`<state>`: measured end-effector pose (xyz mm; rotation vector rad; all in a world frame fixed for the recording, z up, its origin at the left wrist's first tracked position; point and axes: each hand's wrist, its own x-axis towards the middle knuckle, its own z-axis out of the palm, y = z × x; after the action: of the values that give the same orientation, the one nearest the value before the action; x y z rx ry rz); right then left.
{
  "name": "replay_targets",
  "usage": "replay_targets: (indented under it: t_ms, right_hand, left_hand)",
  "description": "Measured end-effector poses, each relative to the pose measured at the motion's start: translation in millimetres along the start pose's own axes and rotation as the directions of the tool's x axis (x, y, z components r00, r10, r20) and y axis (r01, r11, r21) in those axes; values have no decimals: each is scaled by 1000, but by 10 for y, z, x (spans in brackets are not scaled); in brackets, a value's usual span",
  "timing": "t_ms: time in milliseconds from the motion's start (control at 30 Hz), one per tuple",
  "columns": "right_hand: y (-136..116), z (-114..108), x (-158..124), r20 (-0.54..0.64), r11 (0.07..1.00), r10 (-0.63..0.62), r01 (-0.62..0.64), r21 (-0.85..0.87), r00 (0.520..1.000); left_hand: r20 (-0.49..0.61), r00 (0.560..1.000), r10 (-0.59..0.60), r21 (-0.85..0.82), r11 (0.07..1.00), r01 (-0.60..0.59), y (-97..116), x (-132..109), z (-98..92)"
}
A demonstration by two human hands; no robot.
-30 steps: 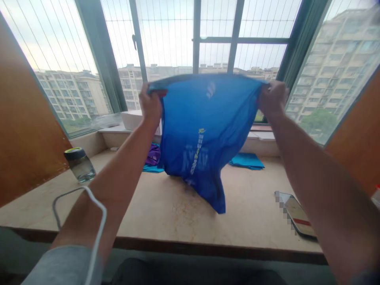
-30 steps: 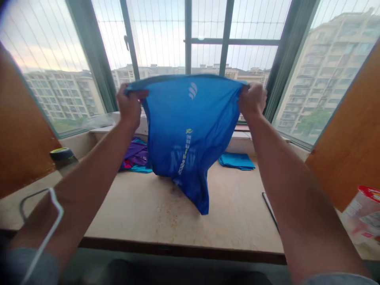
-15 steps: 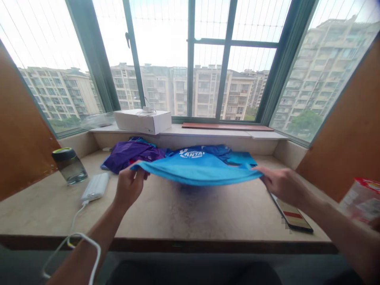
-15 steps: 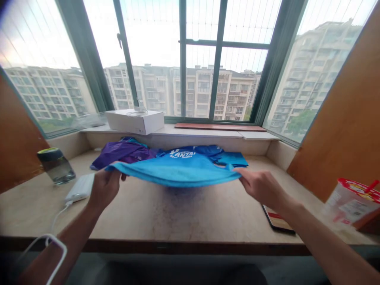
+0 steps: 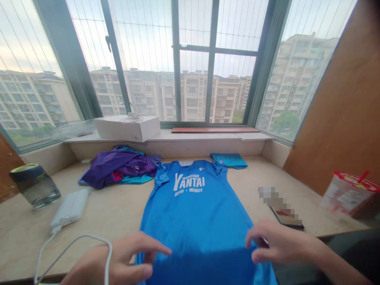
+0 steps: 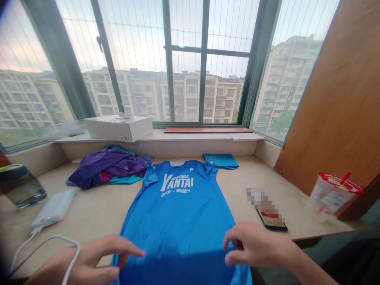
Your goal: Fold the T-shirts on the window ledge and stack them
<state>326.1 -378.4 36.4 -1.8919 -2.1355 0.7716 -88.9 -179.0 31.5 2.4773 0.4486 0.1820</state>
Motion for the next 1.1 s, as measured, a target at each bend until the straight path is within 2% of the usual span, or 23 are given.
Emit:
replay_targets:
  t_ms: [33, 67, 133, 200, 233, 333, 433, 500, 533, 667, 767, 900, 1100]
  right_hand:
    - [-32, -64, 174, -60, 999, -33, 33, 7, 998]
    - [-56, -109, 375, -139, 998, -57, 58, 2, 989]
    - [-73, -128, 796, -310, 995, -72, 46, -93, 948]
    - [-49, -57, 1156, -360, 986, -81, 21, -168, 929]
    - [-21, 1, 1291, -361, 982, -84, 16, -187, 929]
    - [128, 189, 1505, -325, 979, -77, 10, -202, 943]
    - [329, 281, 1582, -239, 972, -74, 17, -234, 968]
    - [447, 252, 1673, -225, 969, -84, 26, -246, 971]
    - [496, 216, 1746, -257, 968, -83, 17, -250, 963]
    - [650, 77, 2157, -419, 963, -22, -93, -252, 908]
    - [759, 94, 2414, -383, 965, 32, -128, -229, 923]
    - [853, 176, 2553, -390, 966, 29, -127, -227, 920]
    - [835, 168, 2715, -406, 973, -49, -49, -227, 913]
  left_hand:
    - [9, 1000, -5, 29, 1000, 5, 11, 248, -12]
    - [-55, 998, -20, 96, 995, 25, 0, 525, -5]
    - [-257, 965, -48, 276, 953, 121, -100, 1073, 69]
    - [-295, 951, -89, 420, 882, 212, -280, 1473, 192]
    - [-284, 949, -135, 456, 852, 257, -380, 1585, 256]
    - [-193, 953, -233, 502, 811, 300, -623, 1603, 395]
    - [-154, 966, -209, 512, 819, 259, -713, 1465, 410]
    - [-176, 966, -189, 501, 827, 254, -716, 1502, 358]
    - [-201, 961, -189, 493, 829, 266, -717, 1578, 322]
    - [-330, 917, -223, 473, 802, 365, -809, 2068, 207]
    - [-381, 878, -291, 452, 769, 451, -967, 2297, 229]
    - [-399, 855, -331, 418, 764, 491, -1119, 2299, 338]
    - [-413, 842, -347, 382, 774, 506, -1162, 2295, 381]
